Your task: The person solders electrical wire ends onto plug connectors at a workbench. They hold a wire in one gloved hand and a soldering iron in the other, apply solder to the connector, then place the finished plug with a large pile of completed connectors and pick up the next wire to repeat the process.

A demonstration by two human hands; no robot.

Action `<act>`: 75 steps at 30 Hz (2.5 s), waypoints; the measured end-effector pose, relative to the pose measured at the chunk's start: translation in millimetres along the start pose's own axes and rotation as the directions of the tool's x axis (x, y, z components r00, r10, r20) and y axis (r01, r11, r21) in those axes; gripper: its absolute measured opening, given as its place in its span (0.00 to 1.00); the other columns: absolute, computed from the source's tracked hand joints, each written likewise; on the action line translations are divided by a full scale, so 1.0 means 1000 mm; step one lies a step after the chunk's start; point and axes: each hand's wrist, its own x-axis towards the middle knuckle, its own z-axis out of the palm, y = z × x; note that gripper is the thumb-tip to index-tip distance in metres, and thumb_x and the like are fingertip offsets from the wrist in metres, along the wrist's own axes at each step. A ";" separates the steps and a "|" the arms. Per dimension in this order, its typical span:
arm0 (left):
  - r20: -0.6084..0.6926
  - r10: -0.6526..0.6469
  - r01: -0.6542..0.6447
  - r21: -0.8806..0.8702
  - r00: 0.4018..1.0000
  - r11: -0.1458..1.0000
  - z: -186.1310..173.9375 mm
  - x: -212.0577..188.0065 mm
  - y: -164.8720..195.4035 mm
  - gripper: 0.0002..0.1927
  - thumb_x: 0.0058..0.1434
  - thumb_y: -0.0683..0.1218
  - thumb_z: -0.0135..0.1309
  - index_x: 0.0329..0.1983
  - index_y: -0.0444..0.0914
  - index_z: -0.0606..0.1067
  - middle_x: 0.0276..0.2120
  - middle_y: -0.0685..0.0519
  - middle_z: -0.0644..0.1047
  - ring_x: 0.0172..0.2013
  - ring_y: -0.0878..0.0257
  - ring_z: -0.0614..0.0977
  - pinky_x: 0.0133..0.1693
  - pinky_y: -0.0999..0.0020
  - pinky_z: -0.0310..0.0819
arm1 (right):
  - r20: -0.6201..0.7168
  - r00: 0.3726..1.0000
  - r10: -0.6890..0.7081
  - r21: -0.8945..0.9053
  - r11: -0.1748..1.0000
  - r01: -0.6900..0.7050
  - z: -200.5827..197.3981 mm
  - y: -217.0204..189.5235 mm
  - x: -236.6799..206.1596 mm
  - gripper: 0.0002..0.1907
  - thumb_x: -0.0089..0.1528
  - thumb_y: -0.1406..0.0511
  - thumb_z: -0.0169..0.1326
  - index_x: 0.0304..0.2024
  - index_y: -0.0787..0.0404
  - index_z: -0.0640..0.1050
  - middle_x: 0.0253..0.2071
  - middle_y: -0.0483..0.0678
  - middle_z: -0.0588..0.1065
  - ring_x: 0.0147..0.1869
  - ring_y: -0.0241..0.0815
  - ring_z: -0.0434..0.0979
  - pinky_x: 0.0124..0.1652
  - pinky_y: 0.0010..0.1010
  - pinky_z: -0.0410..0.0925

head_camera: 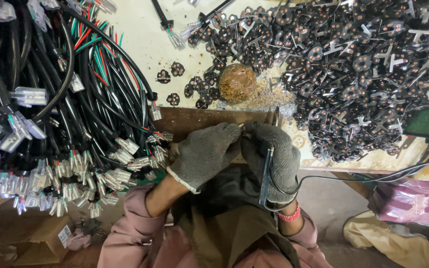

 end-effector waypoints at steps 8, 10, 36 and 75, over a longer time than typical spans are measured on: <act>0.037 -0.074 0.073 0.036 0.997 0.997 -0.005 0.004 0.007 0.10 0.62 0.47 0.58 0.43 0.37 0.75 0.36 0.44 0.79 0.35 0.47 0.82 0.35 0.54 0.77 | 0.057 0.998 -0.021 -0.046 0.999 0.024 -0.005 -0.003 0.007 0.18 0.59 0.66 0.69 0.49 0.54 0.77 0.45 0.49 0.80 0.46 0.51 0.84 0.43 0.37 0.74; 0.026 -0.040 0.038 0.092 0.999 0.995 -0.002 0.005 0.007 0.12 0.62 0.47 0.58 0.45 0.36 0.76 0.36 0.44 0.79 0.35 0.47 0.82 0.35 0.54 0.77 | 0.107 0.994 -0.005 -0.067 0.998 0.012 -0.008 -0.003 0.009 0.19 0.58 0.66 0.68 0.49 0.55 0.77 0.45 0.50 0.80 0.45 0.52 0.83 0.41 0.38 0.73; -0.032 -0.234 0.233 -0.021 0.972 0.972 -0.005 -0.004 0.020 0.07 0.61 0.43 0.61 0.40 0.40 0.75 0.34 0.48 0.77 0.38 0.49 0.81 0.37 0.55 0.76 | 0.102 0.995 -0.009 -0.028 1.000 0.012 -0.008 -0.003 0.009 0.21 0.59 0.65 0.69 0.51 0.54 0.76 0.47 0.49 0.80 0.45 0.52 0.84 0.41 0.37 0.75; 0.042 -0.123 0.122 0.036 0.992 0.992 -0.005 0.003 0.008 0.05 0.64 0.46 0.54 0.38 0.40 0.73 0.34 0.47 0.74 0.35 0.47 0.80 0.34 0.52 0.74 | 0.086 0.993 -0.076 0.139 0.988 0.064 -0.011 0.007 0.007 0.16 0.63 0.67 0.63 0.51 0.64 0.75 0.48 0.53 0.79 0.50 0.51 0.82 0.49 0.36 0.73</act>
